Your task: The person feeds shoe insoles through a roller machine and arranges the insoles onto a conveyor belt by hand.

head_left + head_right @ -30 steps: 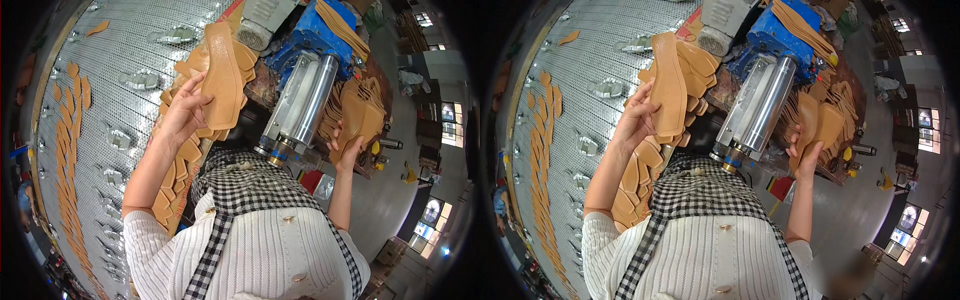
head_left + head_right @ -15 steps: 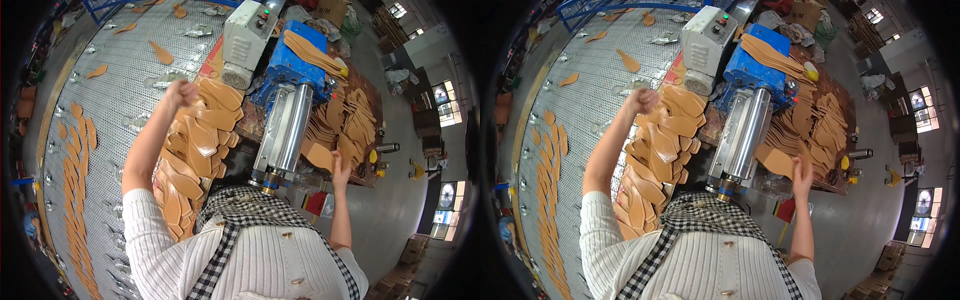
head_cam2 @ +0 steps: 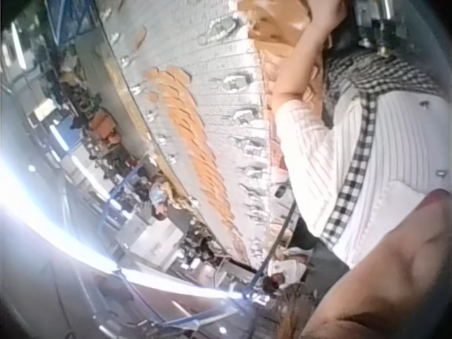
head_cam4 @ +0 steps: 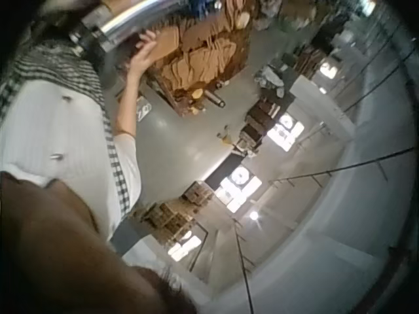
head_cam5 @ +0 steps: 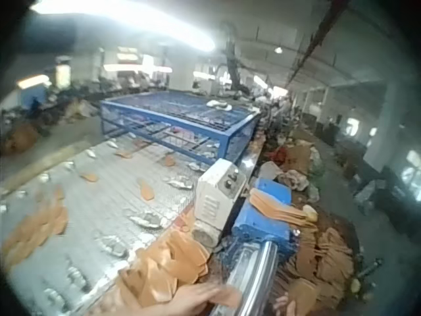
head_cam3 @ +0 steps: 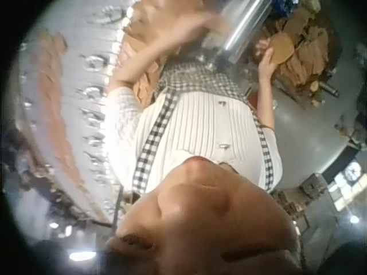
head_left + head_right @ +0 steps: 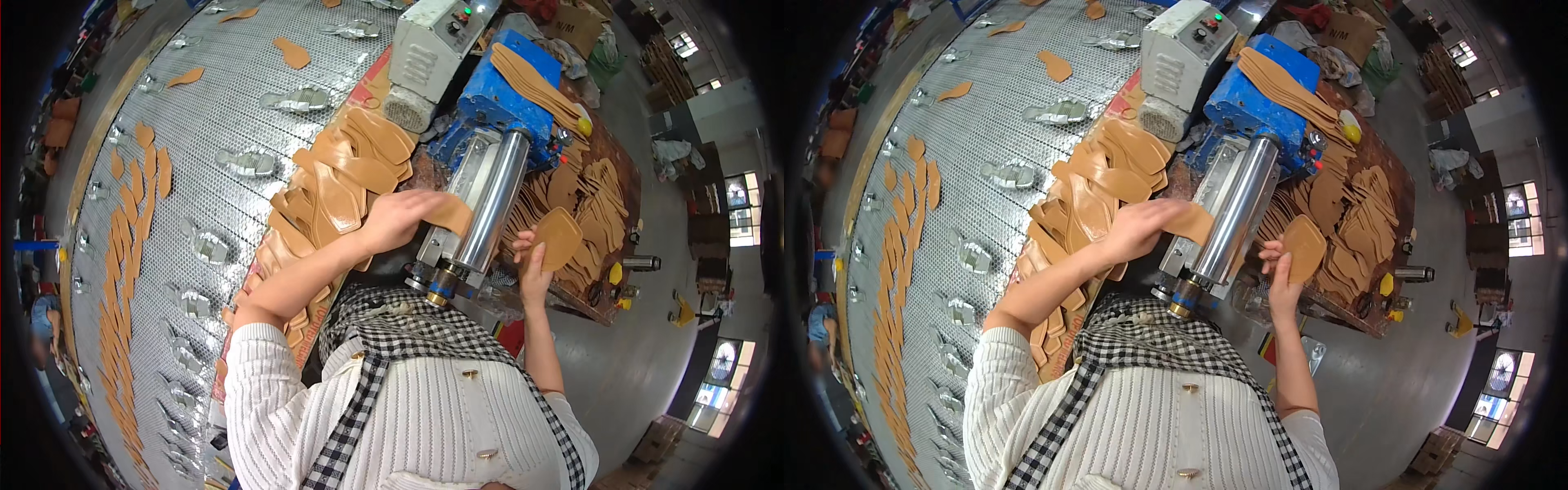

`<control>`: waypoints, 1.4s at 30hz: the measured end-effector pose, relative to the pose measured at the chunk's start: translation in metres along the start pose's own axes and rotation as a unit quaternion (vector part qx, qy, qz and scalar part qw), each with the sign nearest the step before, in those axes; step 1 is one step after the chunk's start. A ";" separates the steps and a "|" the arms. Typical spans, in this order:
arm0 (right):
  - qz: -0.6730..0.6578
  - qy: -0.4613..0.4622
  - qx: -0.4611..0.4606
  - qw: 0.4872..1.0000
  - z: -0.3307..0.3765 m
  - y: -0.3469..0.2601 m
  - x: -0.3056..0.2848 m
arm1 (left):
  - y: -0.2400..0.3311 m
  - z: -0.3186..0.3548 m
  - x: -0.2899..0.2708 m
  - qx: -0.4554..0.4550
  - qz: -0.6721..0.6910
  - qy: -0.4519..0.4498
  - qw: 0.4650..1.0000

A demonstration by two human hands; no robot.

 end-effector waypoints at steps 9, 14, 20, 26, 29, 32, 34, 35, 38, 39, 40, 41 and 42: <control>-0.006 0.084 0.114 0.990 0.013 -0.009 -0.031 | -0.073 0.108 -0.060 -0.518 0.407 0.095 0.746; -0.002 0.131 0.123 0.984 0.024 -0.024 -0.034 | -0.093 0.091 -0.132 -0.450 0.498 0.256 0.695; 0.040 0.128 0.144 0.980 0.034 -0.029 -0.029 | -0.048 0.076 -0.138 -0.365 0.624 0.259 0.640; 0.050 0.109 0.150 0.981 0.032 -0.029 -0.031 | -0.025 0.081 -0.137 -0.353 0.637 0.257 0.635; 0.047 0.101 0.146 0.983 0.031 -0.030 -0.030 | -0.029 0.085 -0.145 -0.377 0.609 0.252 0.651; 0.053 0.088 0.135 0.985 0.035 -0.028 -0.032 | -0.053 0.083 -0.156 -0.426 0.550 0.258 0.670; 0.056 0.086 0.130 0.986 0.039 -0.028 -0.035 | -0.080 0.081 -0.159 -0.429 0.535 0.279 0.672; 0.070 0.073 0.135 0.986 0.041 -0.028 -0.037 | -0.094 0.076 -0.163 -0.422 0.533 0.305 0.667; 0.106 0.045 0.131 0.985 0.045 -0.027 -0.045 | -0.184 0.078 -0.182 -0.378 0.483 0.395 0.684; 0.125 0.022 0.121 0.984 0.046 -0.028 -0.046 | -0.237 0.095 -0.185 -0.409 0.511 0.392 0.646; 0.121 0.025 0.125 0.984 0.044 -0.027 -0.042 | -0.277 0.121 -0.189 -0.441 0.532 0.392 0.607; 0.157 0.022 0.111 0.981 0.042 -0.028 -0.037 | -0.297 0.142 -0.181 -0.482 0.555 0.475 0.484; 0.197 0.019 0.096 0.976 0.036 -0.030 -0.036 | -0.305 0.149 -0.167 -0.512 0.565 0.546 0.346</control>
Point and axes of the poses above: each hand's wrist, its own z-axis away from the middle knuckle, its own x-axis out of the palm, y = z × x, the point moved 3 cm from there along -z, towards the middle knuckle, and after that the axes turned 4 degrees about -z, right-handed, at the moved point
